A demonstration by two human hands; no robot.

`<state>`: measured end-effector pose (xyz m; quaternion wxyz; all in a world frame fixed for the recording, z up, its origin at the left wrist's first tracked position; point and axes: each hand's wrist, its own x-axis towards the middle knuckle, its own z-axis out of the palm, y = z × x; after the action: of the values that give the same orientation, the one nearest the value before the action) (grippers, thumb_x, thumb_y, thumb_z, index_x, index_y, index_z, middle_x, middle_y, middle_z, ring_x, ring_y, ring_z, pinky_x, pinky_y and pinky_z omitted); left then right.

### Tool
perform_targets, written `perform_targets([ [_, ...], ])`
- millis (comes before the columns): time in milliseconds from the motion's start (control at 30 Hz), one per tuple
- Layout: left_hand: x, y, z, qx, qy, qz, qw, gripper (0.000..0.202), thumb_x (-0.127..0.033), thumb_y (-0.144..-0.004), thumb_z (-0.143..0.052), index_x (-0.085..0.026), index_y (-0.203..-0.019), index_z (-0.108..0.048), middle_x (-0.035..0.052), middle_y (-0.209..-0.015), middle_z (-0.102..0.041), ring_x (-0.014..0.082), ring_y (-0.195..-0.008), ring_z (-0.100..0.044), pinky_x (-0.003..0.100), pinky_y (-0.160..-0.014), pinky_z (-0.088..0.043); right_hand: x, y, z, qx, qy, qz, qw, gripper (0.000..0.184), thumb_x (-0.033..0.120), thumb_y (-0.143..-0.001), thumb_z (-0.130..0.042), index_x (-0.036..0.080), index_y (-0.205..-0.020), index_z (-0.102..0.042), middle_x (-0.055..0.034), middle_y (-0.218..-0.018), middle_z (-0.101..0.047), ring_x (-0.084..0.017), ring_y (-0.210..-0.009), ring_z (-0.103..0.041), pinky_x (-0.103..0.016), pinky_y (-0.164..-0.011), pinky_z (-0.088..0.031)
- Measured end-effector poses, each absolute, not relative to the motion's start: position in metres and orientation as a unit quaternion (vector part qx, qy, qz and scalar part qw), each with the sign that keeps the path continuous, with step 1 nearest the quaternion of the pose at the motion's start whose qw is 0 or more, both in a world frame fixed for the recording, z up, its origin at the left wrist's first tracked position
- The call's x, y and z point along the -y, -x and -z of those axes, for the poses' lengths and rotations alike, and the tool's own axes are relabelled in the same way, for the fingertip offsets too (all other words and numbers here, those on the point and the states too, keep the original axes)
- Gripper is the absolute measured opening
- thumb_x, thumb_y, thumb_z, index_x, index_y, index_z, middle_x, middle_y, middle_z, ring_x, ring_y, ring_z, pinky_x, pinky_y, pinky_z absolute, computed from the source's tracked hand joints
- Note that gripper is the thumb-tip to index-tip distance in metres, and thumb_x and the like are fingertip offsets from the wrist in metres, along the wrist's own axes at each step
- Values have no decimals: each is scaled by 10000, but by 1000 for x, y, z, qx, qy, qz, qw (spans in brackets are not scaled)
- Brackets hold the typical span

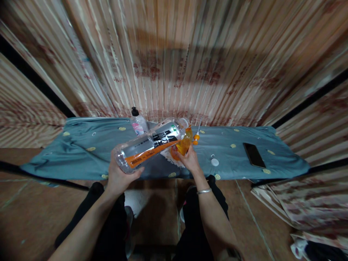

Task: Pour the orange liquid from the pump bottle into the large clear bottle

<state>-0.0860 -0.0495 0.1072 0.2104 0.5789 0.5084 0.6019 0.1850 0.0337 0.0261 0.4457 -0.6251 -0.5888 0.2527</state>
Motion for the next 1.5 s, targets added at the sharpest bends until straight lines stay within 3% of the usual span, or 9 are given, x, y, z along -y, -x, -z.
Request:
perform_targets([
  [167,49,86,-104,-513,-583,-596,203,798,-398,-613,-860,-226,-1300,-494,87,-1190,-698,276,-1062,-739,424,-910,-641,-34,-186,-25,587,635,-249,436,815,719,-679,-792,198,-1271,-586,-161,-1168,-781,-393,-1100,-747,-547,-971,-592],
  [467,48,86,-106,-502,-580,-605,211,788,-382,-607,-862,-233,-1287,-492,83,-1176,-712,272,-1028,-749,417,-893,-641,-33,-184,-30,588,637,-255,428,893,712,-686,-769,119,-1318,-551,-238,-1227,-747,-415,-1166,-728,-536,-998,-588],
  [667,49,85,-109,-502,-580,-607,207,746,-404,-631,-841,-235,-1273,-501,75,-1153,-717,264,-1001,-752,406,-866,-646,-33,-184,-30,586,638,-254,429,876,708,-696,-763,160,-1343,-542,-197,-1238,-757,-390,-1139,-739,-533,-993,-590],
  [1300,47,88,-100,-514,-592,-594,181,804,-402,-622,-864,-208,-1311,-496,72,-1163,-696,261,-1051,-728,385,-896,-628,-35,-185,-26,588,626,-258,442,883,756,-681,-772,179,-1317,-566,-200,-1247,-764,-406,-1152,-738,-542,-977,-594],
  [1500,47,88,-102,-504,-591,-602,186,776,-370,-627,-862,-209,-1297,-504,66,-1147,-699,245,-992,-740,377,-854,-639,-35,-186,-26,586,629,-260,439,874,716,-689,-793,181,-1337,-553,-193,-1252,-764,-402,-1149,-741,-540,-975,-597],
])
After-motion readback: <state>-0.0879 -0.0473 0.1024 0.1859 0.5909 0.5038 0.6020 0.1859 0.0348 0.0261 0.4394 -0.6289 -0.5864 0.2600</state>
